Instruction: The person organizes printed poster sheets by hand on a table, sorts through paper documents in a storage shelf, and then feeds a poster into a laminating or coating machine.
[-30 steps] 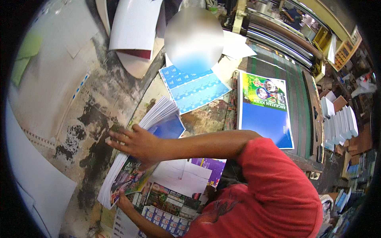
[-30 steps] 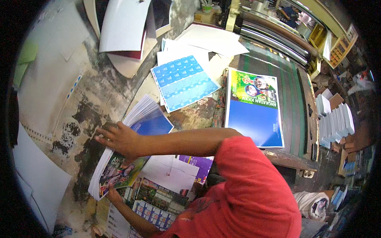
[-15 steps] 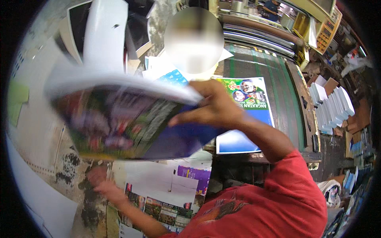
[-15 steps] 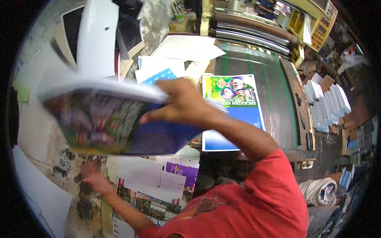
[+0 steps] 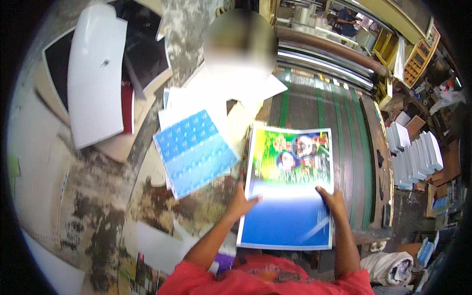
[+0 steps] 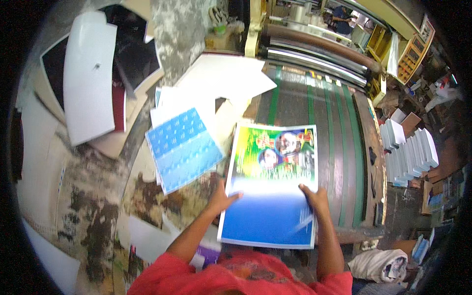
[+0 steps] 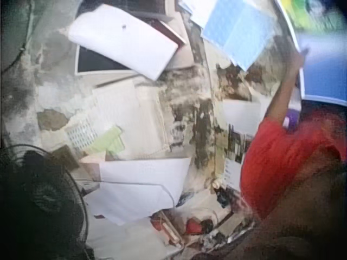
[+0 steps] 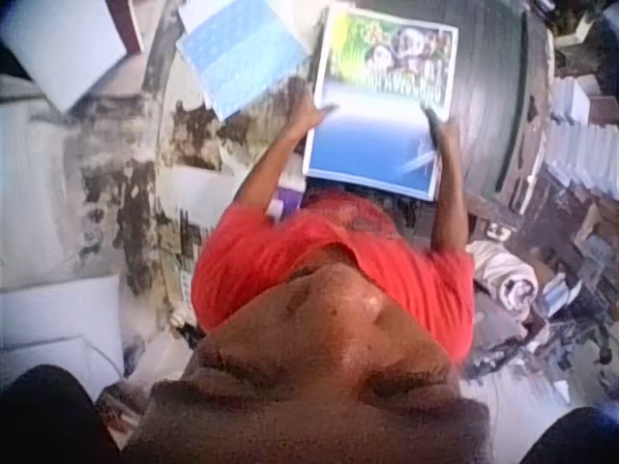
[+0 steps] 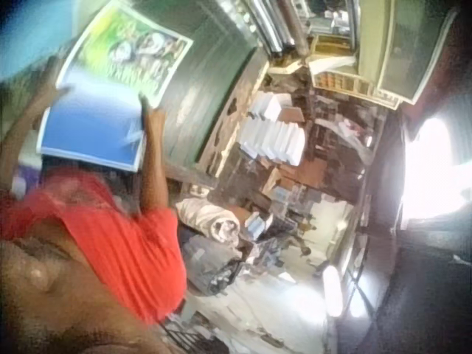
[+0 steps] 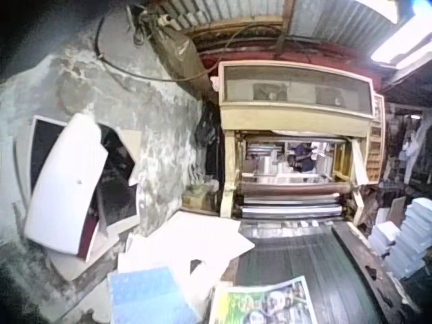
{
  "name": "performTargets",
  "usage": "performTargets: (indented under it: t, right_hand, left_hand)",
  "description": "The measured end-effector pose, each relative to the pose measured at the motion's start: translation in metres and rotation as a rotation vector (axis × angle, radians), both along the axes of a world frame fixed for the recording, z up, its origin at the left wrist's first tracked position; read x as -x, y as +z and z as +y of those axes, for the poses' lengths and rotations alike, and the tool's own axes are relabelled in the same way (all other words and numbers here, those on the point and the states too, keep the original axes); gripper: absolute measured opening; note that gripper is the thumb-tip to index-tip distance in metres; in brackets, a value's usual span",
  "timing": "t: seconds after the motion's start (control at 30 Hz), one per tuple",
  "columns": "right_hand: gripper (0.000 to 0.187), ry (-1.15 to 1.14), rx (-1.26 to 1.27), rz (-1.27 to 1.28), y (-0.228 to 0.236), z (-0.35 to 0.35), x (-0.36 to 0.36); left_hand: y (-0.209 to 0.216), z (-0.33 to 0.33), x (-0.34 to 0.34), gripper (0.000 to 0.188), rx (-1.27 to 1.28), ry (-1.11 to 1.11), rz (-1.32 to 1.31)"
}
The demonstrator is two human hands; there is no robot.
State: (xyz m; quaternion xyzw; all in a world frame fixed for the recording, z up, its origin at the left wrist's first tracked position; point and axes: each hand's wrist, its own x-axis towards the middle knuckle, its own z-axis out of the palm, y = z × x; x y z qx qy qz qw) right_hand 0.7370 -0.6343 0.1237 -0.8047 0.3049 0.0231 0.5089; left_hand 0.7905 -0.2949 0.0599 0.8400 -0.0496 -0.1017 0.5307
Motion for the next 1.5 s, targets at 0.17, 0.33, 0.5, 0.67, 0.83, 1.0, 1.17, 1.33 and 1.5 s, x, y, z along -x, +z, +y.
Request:
performTargets:
  t: [0.17,0.33,0.5,0.67,0.83,1.0,1.17,1.33,1.5]
  right_hand:
    - [0.052,-0.107,-0.112,0.083,0.01,0.004,-0.007]
    - [0.042,-0.198,-0.148,0.046,0.004,0.001,-0.002]
    - [0.042,-0.216,-0.117,0.004,-0.013,0.002,-0.009]
    - [0.04,-0.125,-0.205,0.024,-0.018,-0.003,-0.029]
    - [0.043,-0.314,-0.056,0.059,-0.009,0.009,-0.014]
    - [0.045,-0.315,-0.039,0.12,-0.016,0.002,0.0]
    - [0.044,-0.247,-0.102,0.103,-0.013,0.003,-0.008]
    - [0.044,-0.2,-0.104,0.092,-0.007,0.006,-0.009]
    - [0.047,-0.134,-0.12,0.14,0.017,0.015,-0.022]
  left_hand:
    - [0.004,0.033,-0.119,0.091,-0.267,-0.039,-0.394]
    - [-0.046,-0.002,-0.405,0.085,0.393,0.474,0.094]
    - [-0.122,0.0,-0.564,0.083,0.33,0.913,0.469]
    - [-0.097,0.038,-0.625,0.055,0.787,0.98,-0.023]
    - [0.06,-0.006,-0.62,0.039,1.081,0.454,-0.165]
    - [0.124,0.074,-0.547,0.027,1.265,0.002,-0.227]
    - [0.05,0.13,-0.385,0.049,0.858,0.318,0.017]
    - [-0.01,0.145,-0.214,0.05,1.007,0.639,0.383]
    - [-0.003,0.139,-0.1,0.052,1.142,0.71,0.306]
